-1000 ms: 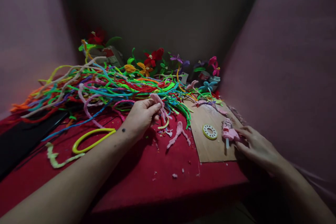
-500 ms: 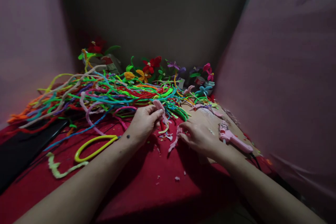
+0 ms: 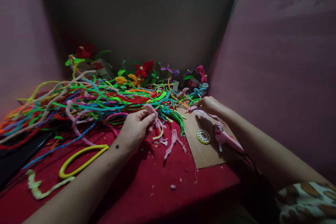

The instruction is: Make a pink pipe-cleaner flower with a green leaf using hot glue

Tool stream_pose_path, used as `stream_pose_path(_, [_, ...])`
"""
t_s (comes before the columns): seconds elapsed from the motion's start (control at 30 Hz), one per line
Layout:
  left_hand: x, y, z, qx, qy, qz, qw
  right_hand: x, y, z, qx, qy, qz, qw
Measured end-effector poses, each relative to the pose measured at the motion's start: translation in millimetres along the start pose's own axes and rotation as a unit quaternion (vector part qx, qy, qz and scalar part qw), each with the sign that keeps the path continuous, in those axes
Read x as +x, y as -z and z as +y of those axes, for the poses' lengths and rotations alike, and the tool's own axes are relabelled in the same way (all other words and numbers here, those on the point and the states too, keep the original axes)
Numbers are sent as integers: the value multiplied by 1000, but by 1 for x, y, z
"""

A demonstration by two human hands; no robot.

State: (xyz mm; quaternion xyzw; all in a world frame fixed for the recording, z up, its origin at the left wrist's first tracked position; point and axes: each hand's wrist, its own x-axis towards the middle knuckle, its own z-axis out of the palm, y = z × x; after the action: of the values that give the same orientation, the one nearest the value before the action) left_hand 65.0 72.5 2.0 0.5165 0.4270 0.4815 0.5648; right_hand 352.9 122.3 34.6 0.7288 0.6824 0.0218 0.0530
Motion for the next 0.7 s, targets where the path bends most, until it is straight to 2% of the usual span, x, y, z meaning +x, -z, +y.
stream_pose_path(0.13, [1,1,0,22,-2,7,1000,13,0,29,-35,-64,-61,995])
stream_pose_path(0.27, [2,2,-1,46,2,9,999,14,-15,43,-54,-100,-138,984])
stream_pose_path(0.4, [1,1,-2,53,3,3,999,17,-26,50,-46,-114,-153,980])
stream_pose_path(0.5, [0,0,0,47,3,3,999,19,-23,56,-33,-130,-126,983])
stream_pose_path(0.7, [-2,-2,3,45,4,7,999,10,-9,68,2,-182,18,983])
